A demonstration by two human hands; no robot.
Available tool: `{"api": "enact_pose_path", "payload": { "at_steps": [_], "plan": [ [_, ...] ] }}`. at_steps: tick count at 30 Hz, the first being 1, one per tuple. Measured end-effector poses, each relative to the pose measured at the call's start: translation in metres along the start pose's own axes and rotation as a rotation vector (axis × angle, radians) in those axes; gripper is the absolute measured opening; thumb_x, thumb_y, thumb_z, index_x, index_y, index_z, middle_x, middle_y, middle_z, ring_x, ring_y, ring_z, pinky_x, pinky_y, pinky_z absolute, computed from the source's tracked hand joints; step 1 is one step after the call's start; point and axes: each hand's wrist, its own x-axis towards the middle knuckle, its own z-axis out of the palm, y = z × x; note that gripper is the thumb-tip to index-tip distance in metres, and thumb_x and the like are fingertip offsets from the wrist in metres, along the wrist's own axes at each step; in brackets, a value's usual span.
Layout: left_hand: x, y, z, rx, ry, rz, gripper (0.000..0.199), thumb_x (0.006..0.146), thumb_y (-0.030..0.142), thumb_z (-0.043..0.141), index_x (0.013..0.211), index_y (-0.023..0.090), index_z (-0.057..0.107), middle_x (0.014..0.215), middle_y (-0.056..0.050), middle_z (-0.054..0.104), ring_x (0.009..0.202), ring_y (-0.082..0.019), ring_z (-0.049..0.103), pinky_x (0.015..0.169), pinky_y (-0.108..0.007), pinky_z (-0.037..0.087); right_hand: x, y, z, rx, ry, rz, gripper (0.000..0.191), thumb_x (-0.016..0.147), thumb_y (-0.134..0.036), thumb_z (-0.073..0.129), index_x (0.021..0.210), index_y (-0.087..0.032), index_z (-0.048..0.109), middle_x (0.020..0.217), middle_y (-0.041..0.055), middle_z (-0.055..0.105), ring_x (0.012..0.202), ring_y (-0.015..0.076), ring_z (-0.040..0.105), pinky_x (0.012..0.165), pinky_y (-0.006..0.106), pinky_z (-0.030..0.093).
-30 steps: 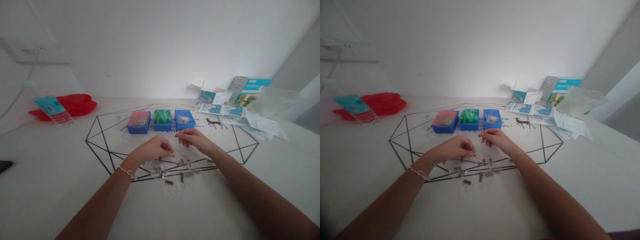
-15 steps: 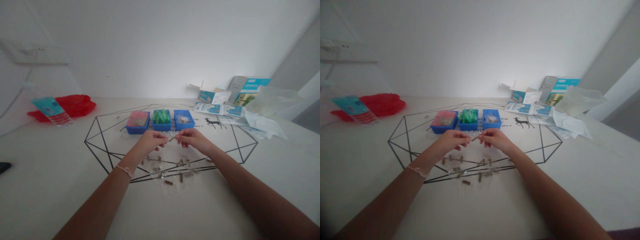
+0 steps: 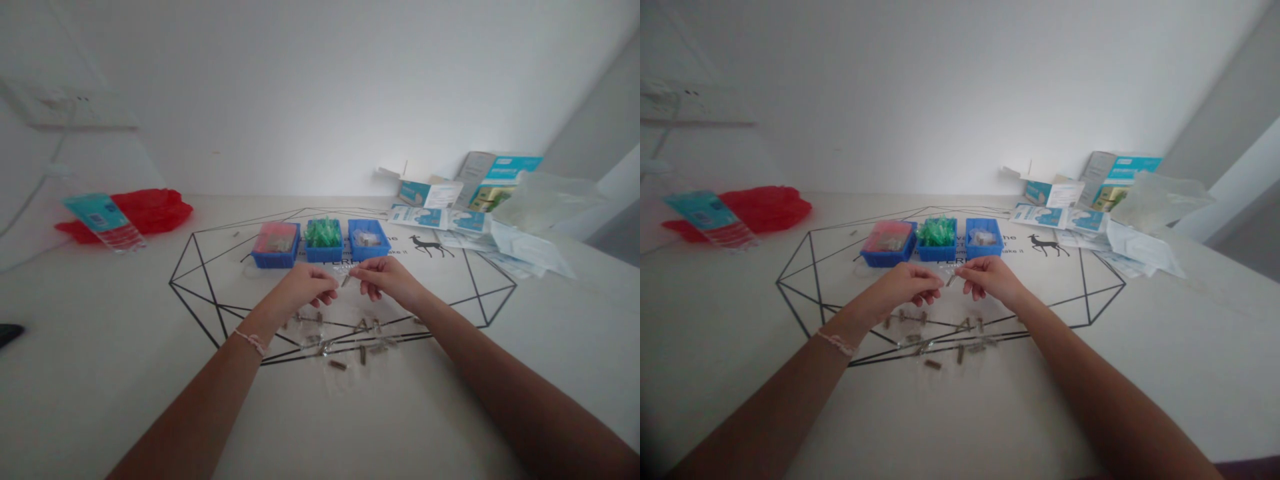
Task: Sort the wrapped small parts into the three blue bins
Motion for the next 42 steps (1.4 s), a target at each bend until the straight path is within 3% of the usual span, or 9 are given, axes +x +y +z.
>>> {"api": "enact_pose_path", "payload": {
  "at_steps": [6,10,14,19,25,30,34,38,42],
  "plan": [
    [0.002,0.003,0.002,-0.161,0.078,-0.044,0.014,0.074,0.026,0.071,0.069,0.013,0.074,0.074,-0.011,0.076,0.067,-0.019,0.069,0.066,-0.031,0.054,0.002,0.002,0.001,0.077,0.042,-0.015,0.047,0.079,-0.062,0.071,0.080,-0.015,0.075,0.081,0.0109,0.077,0.058,0.0137,0.067,0.045,0.021,0.046],
    [0.006,0.000,0.002,-0.215,0.153,0.086,0.011,0.064,0.021,0.078,0.070,0.013,0.073,0.069,-0.007,0.073,0.067,-0.017,0.066,0.065,-0.029,0.053,0.006,0.011,-0.001,-0.020,0.014,-0.134,0.031,0.072,-0.043,0.081,0.089,-0.018,0.074,0.080,0.0054,0.076,0.067,0.0162,0.070,0.050,0.022,0.049],
    [0.010,-0.004,0.002,-0.222,0.249,0.206,0.016,0.057,0.013,0.079,0.069,0.014,0.070,0.064,-0.002,0.069,0.060,-0.014,0.062,0.058,-0.026,0.050,0.010,0.019,-0.004,-0.137,0.017,-0.340,0.036,0.076,-0.029,0.075,0.111,-0.022,0.071,0.090,0.0050,0.078,0.082,0.0197,0.073,0.066,0.029,0.056],
    [0.013,-0.004,0.004,-0.204,0.277,0.275,0.014,0.057,0.008,0.074,0.068,0.015,0.069,0.066,-0.002,0.070,0.061,-0.013,0.063,0.059,-0.024,0.049,0.010,0.017,-0.002,-0.330,0.122,-0.496,0.029,0.083,-0.021,0.065,0.111,-0.023,0.074,0.099,0.0059,0.079,0.091,0.0211,0.074,0.077,0.033,0.057],
    [0.008,0.001,0.007,-0.212,0.183,0.190,0.012,0.071,0.024,0.071,0.077,0.014,0.073,0.072,-0.006,0.073,0.066,-0.016,0.066,0.059,-0.027,0.052,0.008,0.012,-0.001,-0.355,0.306,-0.462,0.020,0.082,-0.040,0.072,0.082,-0.020,0.076,0.084,0.0064,0.076,0.072,0.0174,0.067,0.062,0.028,0.052],
    [0.009,0.000,0.009,-0.134,0.114,0.213,0.020,0.076,0.035,0.069,0.075,0.015,0.070,0.070,-0.006,0.071,0.062,-0.015,0.065,0.056,-0.026,0.050,0.011,0.009,-0.007,-0.027,0.328,-0.223,0.033,0.076,-0.049,0.076,0.070,-0.017,0.067,0.072,0.0061,0.073,0.053,0.0117,0.058,0.049,0.023,0.046],
    [0.012,-0.009,0.010,-0.003,0.029,0.235,0.018,0.074,0.033,0.070,0.077,0.015,0.071,0.068,-0.004,0.069,0.060,-0.014,0.061,0.057,-0.026,0.047,0.012,0.004,-0.016,0.254,0.453,-0.071,0.023,0.076,-0.037,0.080,0.076,-0.017,0.068,0.086,0.0079,0.077,0.056,0.0095,0.061,0.047,0.019,0.047],
    [0.009,-0.016,0.014,0.143,-0.092,0.291,0.029,0.069,0.037,0.077,0.088,0.016,0.074,0.077,-0.005,0.070,0.071,-0.017,0.064,0.067,-0.029,0.049,0.011,0.000,-0.023,0.428,0.462,0.004,0.014,0.081,-0.026,0.074,0.093,-0.020,0.071,0.111,0.0078,0.076,0.065,0.0100,0.067,0.049,0.018,0.050],
    [0.003,-0.018,0.019,0.370,-0.193,0.287,0.055,0.059,0.043,0.086,0.106,0.016,0.076,0.096,-0.008,0.071,0.089,-0.024,0.065,0.078,-0.033,0.050,0.009,-0.003,-0.024,0.413,0.516,0.000,0.010,0.082,-0.024,0.069,0.090,-0.018,0.071,0.104,0.0093,0.078,0.058,0.0099,0.064,0.047,0.020,0.048]
  ]
}}
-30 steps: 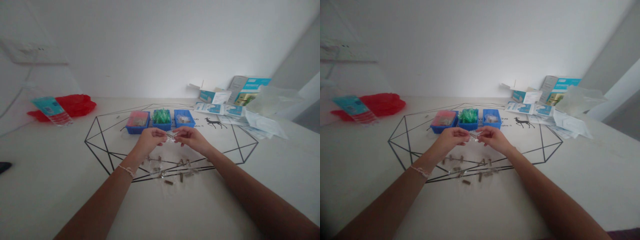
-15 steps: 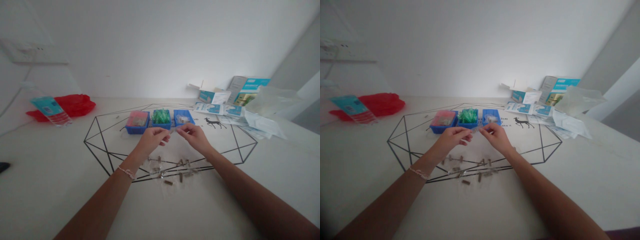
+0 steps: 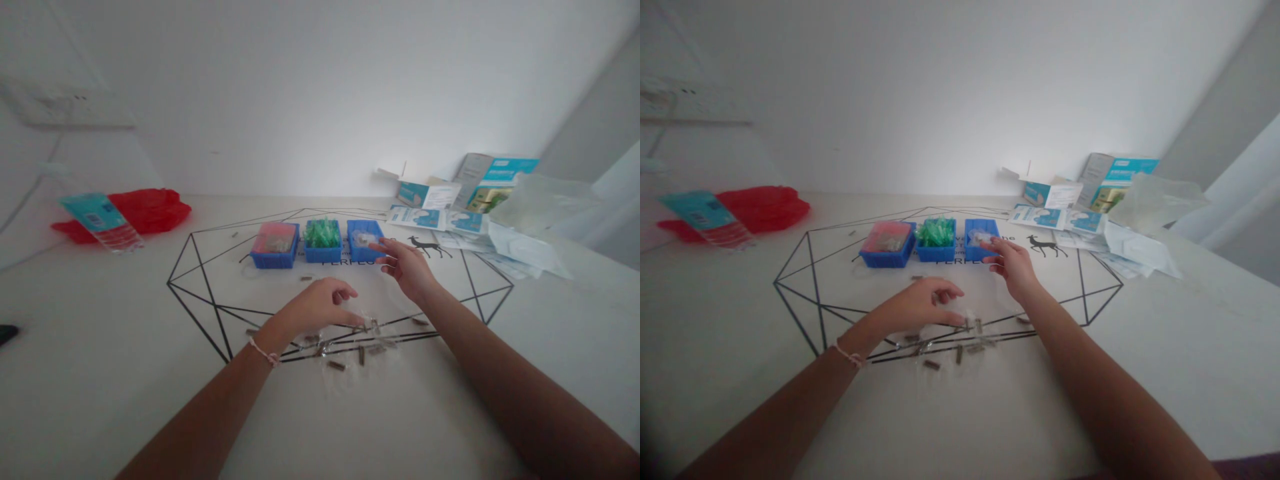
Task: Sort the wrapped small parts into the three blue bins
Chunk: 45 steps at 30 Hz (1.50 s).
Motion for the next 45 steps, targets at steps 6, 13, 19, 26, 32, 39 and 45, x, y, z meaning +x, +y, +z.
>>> {"api": "enact_pose_path", "payload": {
  "at_steps": [6,13,19,26,32,39,45],
  "plan": [
    [0.000,-0.002,0.005,0.140,-0.049,0.066,0.040,0.061,0.037,0.085,0.096,0.018,0.078,0.103,-0.008,0.065,0.098,-0.026,0.063,0.086,-0.033,0.048,-0.004,0.002,0.005,-0.086,-0.054,-0.030,0.015,0.075,-0.029,0.072,0.083,-0.016,0.074,0.079,0.0054,0.073,0.047,0.0071,0.052,0.042,0.020,0.040],
    [0.006,-0.003,0.003,-0.249,0.039,-0.022,0.017,0.069,0.018,0.074,0.085,0.016,0.069,0.075,-0.003,0.069,0.072,-0.018,0.065,0.069,-0.031,0.050,-0.011,0.006,0.008,-0.251,-0.283,-0.012,0.027,0.068,-0.039,0.081,0.081,-0.016,0.074,0.073,0.0027,0.070,0.050,0.0074,0.054,0.045,0.020,0.041],
    [0.007,0.004,-0.006,-0.626,0.347,-0.089,0.021,0.068,0.015,0.078,0.084,0.013,0.065,0.072,-0.002,0.070,0.065,-0.015,0.066,0.067,-0.031,0.055,-0.017,0.007,0.010,-0.400,-0.556,0.058,0.031,0.071,-0.046,0.082,0.080,-0.017,0.075,0.078,0.0041,0.073,0.057,0.0090,0.060,0.049,0.019,0.045],
    [0.005,0.005,-0.012,-0.701,0.388,-0.232,0.026,0.066,0.022,0.084,0.085,0.012,0.070,0.078,-0.008,0.073,0.070,-0.016,0.068,0.068,-0.030,0.054,-0.015,0.012,0.010,-0.314,-0.532,0.044,0.037,0.066,-0.049,0.085,0.073,-0.016,0.072,0.070,0.0031,0.072,0.050,0.0075,0.058,0.046,0.019,0.045],
    [0.002,0.006,-0.016,-0.501,0.371,-0.259,0.016,0.074,0.031,0.074,0.073,0.016,0.070,0.061,0.000,0.063,0.055,-0.011,0.056,0.052,-0.023,0.039,-0.018,0.013,0.013,-0.312,-0.525,0.062,0.035,0.069,-0.047,0.084,0.071,-0.015,0.070,0.070,0.0027,0.072,0.048,0.0066,0.059,0.045,0.018,0.045],
    [0.002,0.010,-0.015,-0.596,0.344,-0.318,0.014,0.076,0.028,0.071,0.074,0.014,0.067,0.067,-0.005,0.070,0.055,-0.012,0.061,0.053,-0.024,0.042,-0.020,0.014,0.013,-0.333,-0.550,0.079,0.036,0.070,-0.049,0.083,0.074,-0.015,0.071,0.053,-0.0016,0.066,0.038,0.0060,0.052,0.038,0.016,0.038],
    [0.001,0.010,-0.016,-0.638,0.327,-0.326,0.013,0.074,0.026,0.072,0.073,0.014,0.068,0.065,-0.006,0.071,0.048,-0.011,0.058,0.052,-0.024,0.043,-0.018,0.016,0.012,-0.298,-0.563,0.141,0.038,0.066,-0.049,0.085,0.076,-0.015,0.073,0.062,0.0030,0.073,0.042,0.0077,0.059,0.041,0.017,0.046]
  ]
}}
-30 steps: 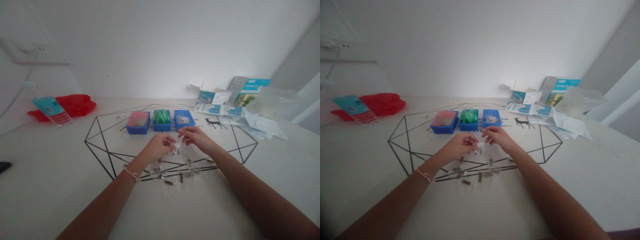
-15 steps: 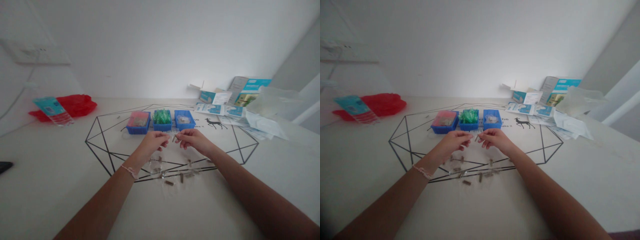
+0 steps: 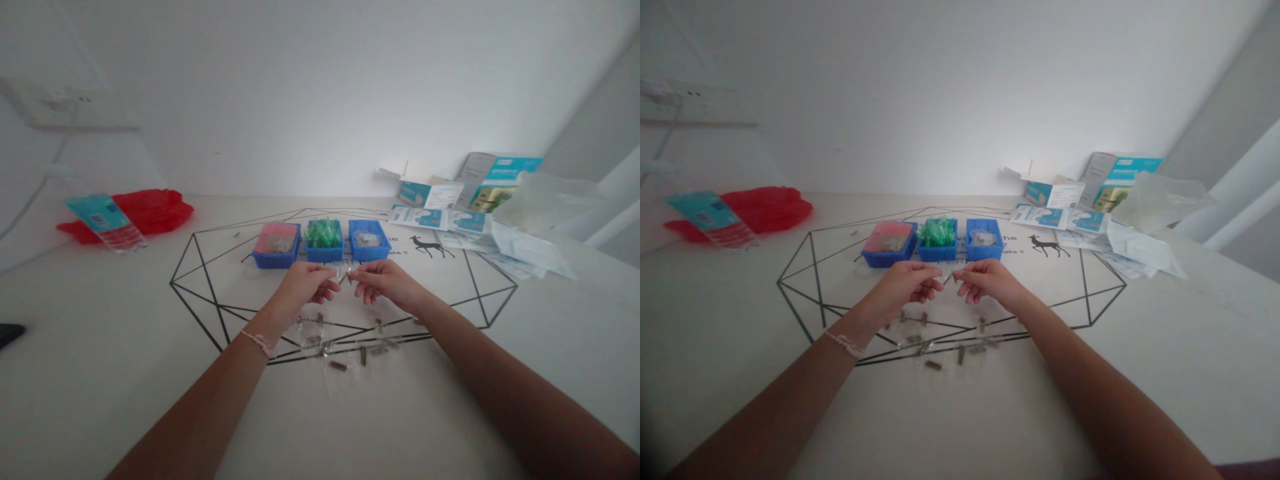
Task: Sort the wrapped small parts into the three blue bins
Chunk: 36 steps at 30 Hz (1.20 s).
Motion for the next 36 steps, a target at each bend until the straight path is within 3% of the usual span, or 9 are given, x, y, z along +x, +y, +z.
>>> {"api": "enact_pose_path", "payload": {
  "at_steps": [5,8,14,18,21,24,27,31,36],
  "plan": [
    [0.000,0.000,0.000,-0.065,0.022,0.013,0.026,0.075,0.038,0.074,0.073,0.012,0.070,0.071,-0.009,0.073,0.058,-0.014,0.064,0.057,-0.026,0.048,-0.002,-0.003,0.001,0.020,0.034,-0.055,0.024,0.069,-0.037,0.083,0.083,-0.017,0.078,0.079,0.0070,0.079,0.060,0.0137,0.070,0.051,0.021,0.053],
    [0.003,-0.004,0.000,-0.079,0.028,0.089,0.021,0.068,0.031,0.080,0.075,0.012,0.072,0.075,-0.009,0.074,0.065,-0.014,0.065,0.065,-0.028,0.052,0.000,-0.002,0.000,-0.024,0.064,-0.130,0.018,0.072,-0.027,0.075,0.087,-0.020,0.081,0.092,0.0070,0.080,0.079,0.0182,0.074,0.062,0.025,0.057],
    [0.008,-0.007,-0.001,0.005,0.106,0.293,0.014,0.058,0.014,0.079,0.070,0.014,0.071,0.072,-0.005,0.073,0.065,-0.014,0.064,0.062,-0.027,0.050,0.007,0.005,-0.001,-0.332,0.196,-0.464,0.017,0.074,-0.020,0.068,0.082,-0.026,0.081,0.090,0.0036,0.080,0.085,0.0205,0.073,0.078,0.034,0.057],
    [0.009,-0.005,0.000,0.021,0.120,0.325,0.014,0.057,0.014,0.079,0.067,0.015,0.069,0.069,-0.004,0.072,0.063,-0.014,0.063,0.062,-0.027,0.051,0.006,0.003,0.001,-0.432,0.278,-0.581,0.021,0.077,-0.022,0.069,0.095,-0.027,0.080,0.092,0.0033,0.079,0.083,0.0200,0.072,0.073,0.032,0.056],
    [0.007,-0.003,0.003,-0.025,0.090,0.260,0.016,0.058,0.016,0.080,0.071,0.014,0.071,0.069,-0.003,0.071,0.064,-0.014,0.063,0.065,-0.029,0.053,0.004,0.001,0.002,-0.466,0.321,-0.579,0.024,0.077,-0.030,0.074,0.101,-0.028,0.079,0.094,0.0035,0.079,0.081,0.0201,0.070,0.069,0.032,0.056],
    [0.004,-0.001,0.006,-0.085,0.041,0.176,0.015,0.066,0.024,0.077,0.075,0.013,0.071,0.073,-0.006,0.072,0.068,-0.015,0.066,0.068,-0.030,0.055,0.005,0.000,0.000,-0.456,0.356,-0.564,0.015,0.078,-0.038,0.075,0.086,-0.026,0.079,0.091,0.0050,0.078,0.081,0.0207,0.069,0.065,0.030,0.055],
    [0.001,0.002,0.005,-0.047,0.027,0.173,0.023,0.075,0.036,0.072,0.079,0.014,0.071,0.077,-0.007,0.072,0.068,-0.015,0.065,0.062,-0.028,0.052,0.008,0.000,-0.003,-0.252,0.382,-0.446,0.021,0.077,-0.041,0.077,0.075,-0.021,0.075,0.077,0.0055,0.076,0.066,0.0173,0.066,0.056,0.027,0.052],
    [-0.002,0.006,-0.007,0.338,-0.098,0.231,0.027,0.067,0.040,0.078,0.077,0.016,0.072,0.066,-0.002,0.066,0.058,-0.014,0.057,0.052,-0.025,0.040,0.012,-0.004,-0.010,0.108,0.494,-0.227,0.016,0.077,-0.032,0.078,0.073,-0.018,0.071,0.080,0.0076,0.076,0.057,0.0121,0.063,0.048,0.022,0.049],
    [-0.008,0.008,-0.027,0.780,-0.399,0.080,0.042,0.045,0.039,0.090,0.078,0.020,0.073,0.070,0.000,0.067,0.058,-0.016,0.058,0.049,-0.025,0.038,0.012,-0.010,-0.017,0.375,0.581,-0.110,0.001,0.083,-0.018,0.071,0.082,-0.017,0.072,0.100,0.0083,0.078,0.069,0.0113,0.069,0.051,0.018,0.053]
  ]
}}
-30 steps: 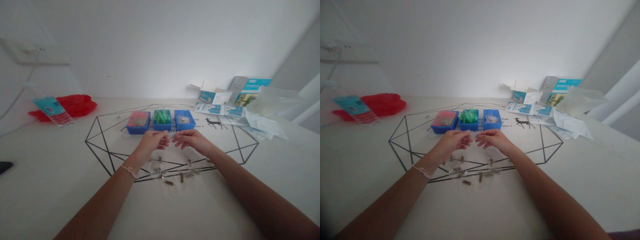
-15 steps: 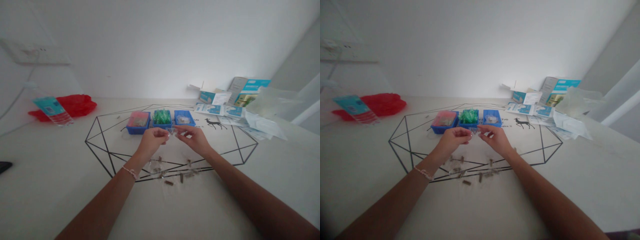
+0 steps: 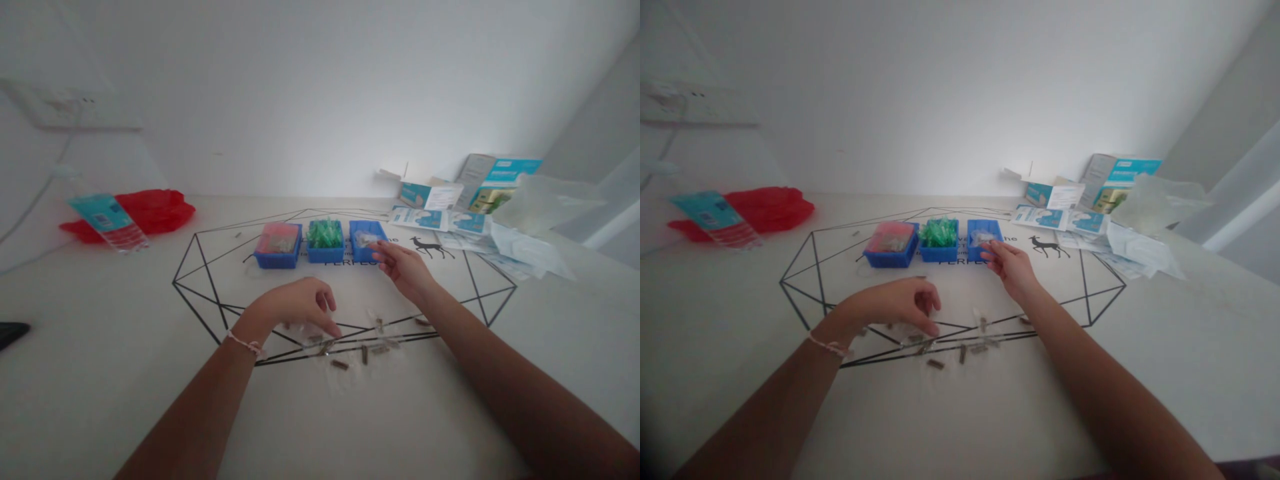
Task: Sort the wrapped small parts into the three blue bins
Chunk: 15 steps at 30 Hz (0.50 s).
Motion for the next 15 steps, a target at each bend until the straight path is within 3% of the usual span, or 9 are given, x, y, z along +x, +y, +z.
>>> {"api": "enact_pose_path", "payload": {
  "at_steps": [3,10,13,15],
  "plan": [
    [-0.003,-0.004,-0.003,0.096,-0.044,0.030,0.037,0.041,0.029,0.090,0.073,0.021,0.074,0.070,0.001,0.067,0.059,-0.016,0.057,0.051,-0.024,0.038,-0.002,-0.002,0.000,0.024,0.000,-0.006,0.004,0.081,-0.019,0.072,0.084,-0.017,0.070,0.101,0.0096,0.078,0.069,0.0131,0.070,0.050,0.019,0.054],
    [0.001,-0.004,-0.005,0.110,-0.125,-0.003,0.015,0.060,0.027,0.076,0.072,0.018,0.075,0.070,-0.002,0.072,0.066,-0.018,0.063,0.059,-0.026,0.041,-0.011,-0.003,0.003,-0.048,-0.003,-0.049,0.012,0.078,-0.018,0.068,0.089,-0.015,0.071,0.088,0.0081,0.077,0.050,0.0068,0.057,0.044,0.018,0.045],
    [0.001,0.000,-0.006,0.060,-0.081,0.034,0.014,0.064,0.025,0.073,0.075,0.017,0.076,0.073,-0.004,0.074,0.070,-0.019,0.065,0.064,-0.028,0.044,-0.014,-0.002,0.004,-0.118,-0.052,-0.086,0.013,0.075,-0.021,0.070,0.087,-0.015,0.073,0.078,0.0045,0.073,0.048,0.0061,0.052,0.043,0.019,0.041],
    [0.002,0.002,-0.006,-0.032,0.010,0.092,0.017,0.067,0.026,0.072,0.080,0.017,0.077,0.078,-0.005,0.076,0.074,-0.020,0.066,0.069,-0.029,0.047,-0.016,-0.001,0.005,-0.205,-0.146,-0.097,0.014,0.073,-0.026,0.074,0.083,-0.016,0.073,0.073,0.0024,0.070,0.047,0.0063,0.051,0.043,0.020,0.039]
  ]
}}
